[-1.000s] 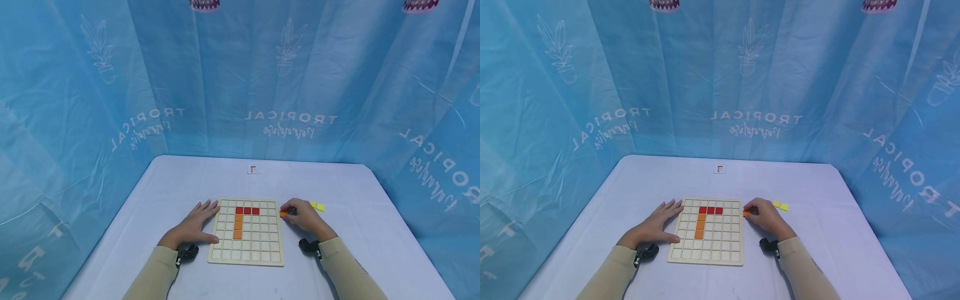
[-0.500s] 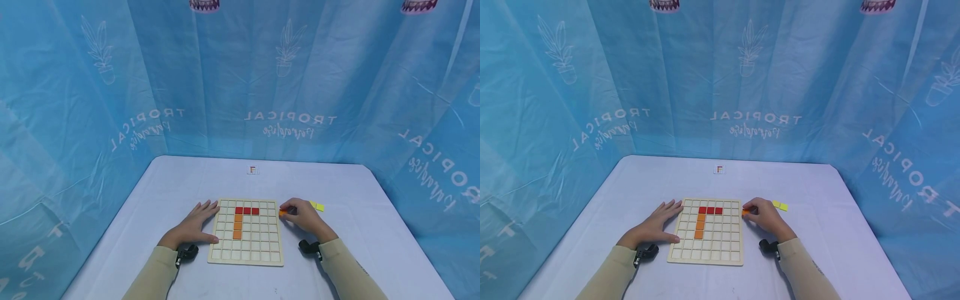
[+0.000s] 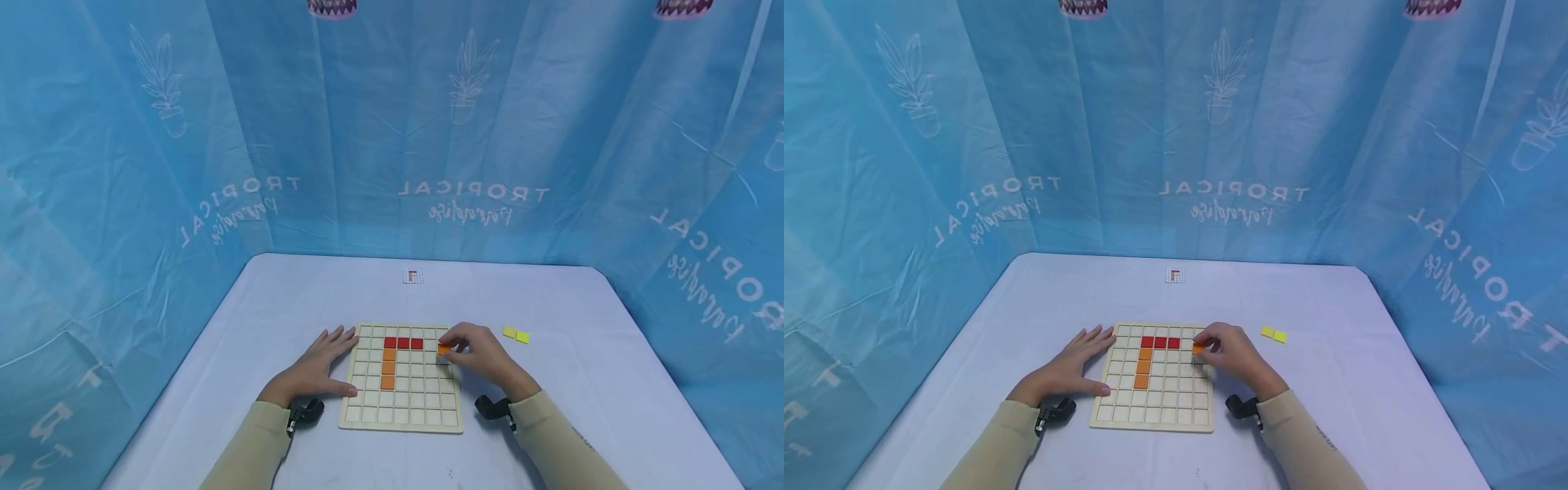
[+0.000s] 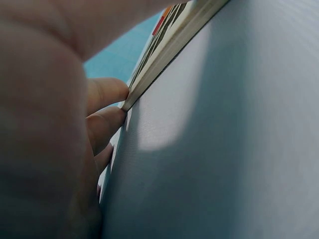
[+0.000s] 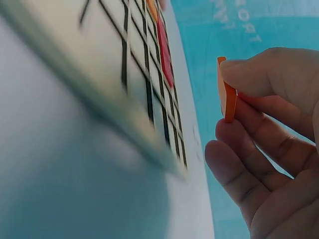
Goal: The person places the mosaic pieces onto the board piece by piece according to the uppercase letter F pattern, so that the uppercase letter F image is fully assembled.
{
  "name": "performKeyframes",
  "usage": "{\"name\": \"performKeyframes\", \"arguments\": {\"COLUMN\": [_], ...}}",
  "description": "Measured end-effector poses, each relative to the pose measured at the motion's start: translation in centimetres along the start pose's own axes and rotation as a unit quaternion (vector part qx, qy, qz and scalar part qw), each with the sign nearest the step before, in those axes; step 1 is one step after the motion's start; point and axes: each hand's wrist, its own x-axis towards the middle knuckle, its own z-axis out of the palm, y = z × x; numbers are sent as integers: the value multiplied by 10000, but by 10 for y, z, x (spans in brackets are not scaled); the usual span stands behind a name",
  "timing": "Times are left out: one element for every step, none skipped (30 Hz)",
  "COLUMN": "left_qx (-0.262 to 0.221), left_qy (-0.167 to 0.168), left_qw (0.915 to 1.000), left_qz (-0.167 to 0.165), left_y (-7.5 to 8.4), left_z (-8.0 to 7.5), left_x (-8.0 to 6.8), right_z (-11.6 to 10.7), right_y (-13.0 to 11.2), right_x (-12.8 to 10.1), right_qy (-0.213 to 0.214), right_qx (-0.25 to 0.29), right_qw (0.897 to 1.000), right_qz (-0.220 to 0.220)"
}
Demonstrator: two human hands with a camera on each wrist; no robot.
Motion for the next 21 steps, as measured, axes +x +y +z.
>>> {"name": "performKeyframes", "arguments": {"left_qx": [7,13,25,34,20,16,17,12,9,-2,-17,-15,-17,-13,-14,-17,-11,0,0,7,19], "left_qy": [9,9,8,14,4,0,-2,-12,-8,-11,-16,-11,-14,-13,-13,-25,-30,-39,-57,-65,-79], "left_qw": [10000,10000,10000,10000,10000,10000,10000,10000,10000,10000,10000,10000,10000,10000,10000,10000,10000,10000,10000,10000,9999], "left_qz": [-6,-13,-22,-25,-34,-39,-39,-42,-42,-42,-41,-34,-35,-33,-32,-40,-47,-53,-68,-69,-76], "left_y": [0,0,0,-1,-1,-1,-1,-1,-2,-2,-2,-3,-3,-3,-3,-3,-4,-4,-4,-4,-4], "left_z": [0,1,1,1,1,2,2,2,2,2,2,2,3,3,3,3,3,3,3,3,2], "left_x": [0,0,0,0,0,0,0,0,1,1,0,0,0,1,1,1,1,1,1,1,1], "right_z": [3,6,10,14,18,22,27,31,35,40,44,48,52,56,59,63,66,69,72,75,77], "right_y": [-4,-8,-11,-14,-17,-20,-22,-24,-27,-30,-33,-36,-38,-41,-44,-46,-48,-50,-52,-55,-57], "right_x": [0,1,1,1,2,2,2,3,3,3,3,3,3,3,3,3,3,4,4,4,4], "right_qy": [-55,-118,-184,-243,-303,-357,-399,-437,-474,-516,-569,-606,-636,-666,-690,-712,-720,-721,-742,-769,-801], "right_qx": [22,33,61,70,102,115,130,128,117,103,99,66,23,-49,-120,-197,-276,-359,-432,-491,-559], "right_qw": [10000,9998,9996,9993,9989,9986,9980,9974,9970,9966,9963,9960,9955,9948,9940,9933,9923,9910,9899,9889,9882], "right_qz": [-51,-127,-190,-274,-334,-387,-464,-550,-607,-641,-640,-661,-703,-775,-835,-887,-974,-1066,-1127,-1176,-1182]}}
